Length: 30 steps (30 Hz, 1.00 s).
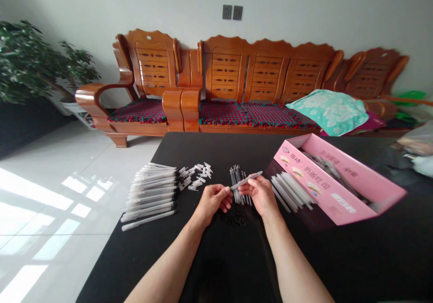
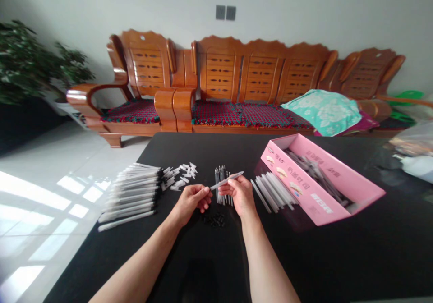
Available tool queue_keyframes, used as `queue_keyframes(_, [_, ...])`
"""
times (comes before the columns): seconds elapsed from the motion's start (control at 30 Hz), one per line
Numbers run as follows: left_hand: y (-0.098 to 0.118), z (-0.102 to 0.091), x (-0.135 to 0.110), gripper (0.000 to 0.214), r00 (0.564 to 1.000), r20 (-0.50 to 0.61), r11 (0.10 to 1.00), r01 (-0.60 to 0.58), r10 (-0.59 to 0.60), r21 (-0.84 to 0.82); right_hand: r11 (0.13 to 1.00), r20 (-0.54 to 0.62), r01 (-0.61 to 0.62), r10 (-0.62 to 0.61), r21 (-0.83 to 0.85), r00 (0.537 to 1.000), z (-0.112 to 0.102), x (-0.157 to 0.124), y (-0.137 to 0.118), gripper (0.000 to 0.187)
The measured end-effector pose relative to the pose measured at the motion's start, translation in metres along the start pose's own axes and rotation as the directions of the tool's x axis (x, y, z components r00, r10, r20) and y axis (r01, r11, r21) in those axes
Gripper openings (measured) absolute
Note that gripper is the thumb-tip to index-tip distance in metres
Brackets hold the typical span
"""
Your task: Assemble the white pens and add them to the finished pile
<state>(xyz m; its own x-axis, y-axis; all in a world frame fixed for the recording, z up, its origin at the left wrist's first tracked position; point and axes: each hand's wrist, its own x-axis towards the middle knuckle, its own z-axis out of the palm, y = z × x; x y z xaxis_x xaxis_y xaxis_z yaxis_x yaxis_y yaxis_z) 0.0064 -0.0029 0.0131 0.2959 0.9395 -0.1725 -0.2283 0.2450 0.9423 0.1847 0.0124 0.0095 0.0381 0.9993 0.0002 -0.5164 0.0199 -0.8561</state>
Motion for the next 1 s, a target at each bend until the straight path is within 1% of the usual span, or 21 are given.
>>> queue_keyframes(0.13, [0.0008, 0.0016, -0.0001, 0.04, 0.997, -0.044, 0.998, -0.056, 0.057, 0.023, 1.0, 0.002, -0.001, 0.001, -0.005, 1.0, -0.0002, 0.0001, -0.0001, 0.02])
queue_keyframes(0.2, [-0.0006, 0.0029, -0.0004, 0.038, 0.992, -0.071, 0.992, -0.094, 0.1, 0.08, 1.0, -0.001, -0.006, 0.006, -0.005, 1.0, -0.0008, 0.0006, 0.0002, 0.019])
queue_keyframes(0.27, [-0.0023, 0.0042, -0.0015, 0.033, 0.983, -0.099, 0.975, -0.138, 0.157, 0.171, 1.0, -0.01, -0.015, 0.015, -0.003, 1.0, -0.0015, 0.0013, 0.0006, 0.019])
queue_keyframes(0.33, [-0.0032, 0.0055, -0.0035, 0.027, 0.967, -0.119, 0.941, -0.185, 0.226, 0.285, 1.0, -0.018, -0.027, 0.027, -0.004, 0.999, -0.0023, 0.0019, 0.001, 0.019])
queue_keyframes(0.43, [-0.0029, 0.0066, -0.0066, 0.02, 0.933, -0.12, 0.853, -0.252, 0.34, 0.458, 0.999, -0.021, -0.042, 0.042, -0.007, 0.999, -0.0034, 0.0026, 0.0014, 0.018])
queue_keyframes(0.5, [-0.0024, 0.0066, -0.0072, 0.02, 0.916, -0.117, 0.812, -0.275, 0.385, 0.516, 0.999, -0.027, -0.046, 0.046, -0.002, 0.999, -0.0038, 0.0028, 0.0015, 0.017])
queue_keyframes(0.53, [-0.0023, 0.0065, -0.0068, 0.02, 0.916, -0.124, 0.818, -0.272, 0.381, 0.506, 0.999, -0.031, -0.044, 0.044, 0.003, 0.999, -0.0039, 0.0029, 0.0015, 0.017])
queue_keyframes(0.57, [-0.0023, 0.0063, -0.0061, 0.021, 0.926, -0.13, 0.846, -0.259, 0.355, 0.467, 0.999, -0.037, -0.04, 0.04, 0.009, 0.999, -0.004, 0.0029, 0.0014, 0.017])
queue_keyframes(0.63, [-0.0023, 0.0055, -0.0039, 0.031, 0.964, -0.117, 0.933, -0.196, 0.241, 0.303, 0.999, -0.046, -0.029, 0.03, 0.021, 0.999, -0.0043, 0.0032, 0.0014, 0.018])
queue_keyframes(0.7, [-0.0019, 0.0044, -0.0019, 0.044, 0.994, -0.053, 0.992, -0.089, 0.094, 0.094, 0.999, -0.048, -0.019, 0.02, 0.029, 0.999, -0.0048, 0.0034, 0.0017, 0.02])
queue_keyframes(0.77, [-0.0013, 0.0032, -0.0006, 0.052, 1.0, 0.013, 0.998, 0.02, -0.019, -0.061, 1.0, -0.043, -0.013, 0.014, 0.026, 0.999, -0.0052, 0.0036, 0.0021, 0.021])
queue_keyframes(0.83, [-0.0008, 0.0019, -0.0001, 0.052, 0.996, 0.04, 0.986, 0.083, -0.078, -0.142, 1.0, -0.033, -0.008, 0.009, 0.016, 0.999, -0.0052, 0.0034, 0.0026, 0.021])
queue_keyframes(1.0, [-0.0018, -0.0018, 0.0015, 0.043, 0.992, 0.068, 0.968, 0.116, -0.103, -0.224, 1.0, 0.0, 0.002, -0.002, 0.005, 1.0, -0.0039, 0.0017, 0.0019, 0.02])
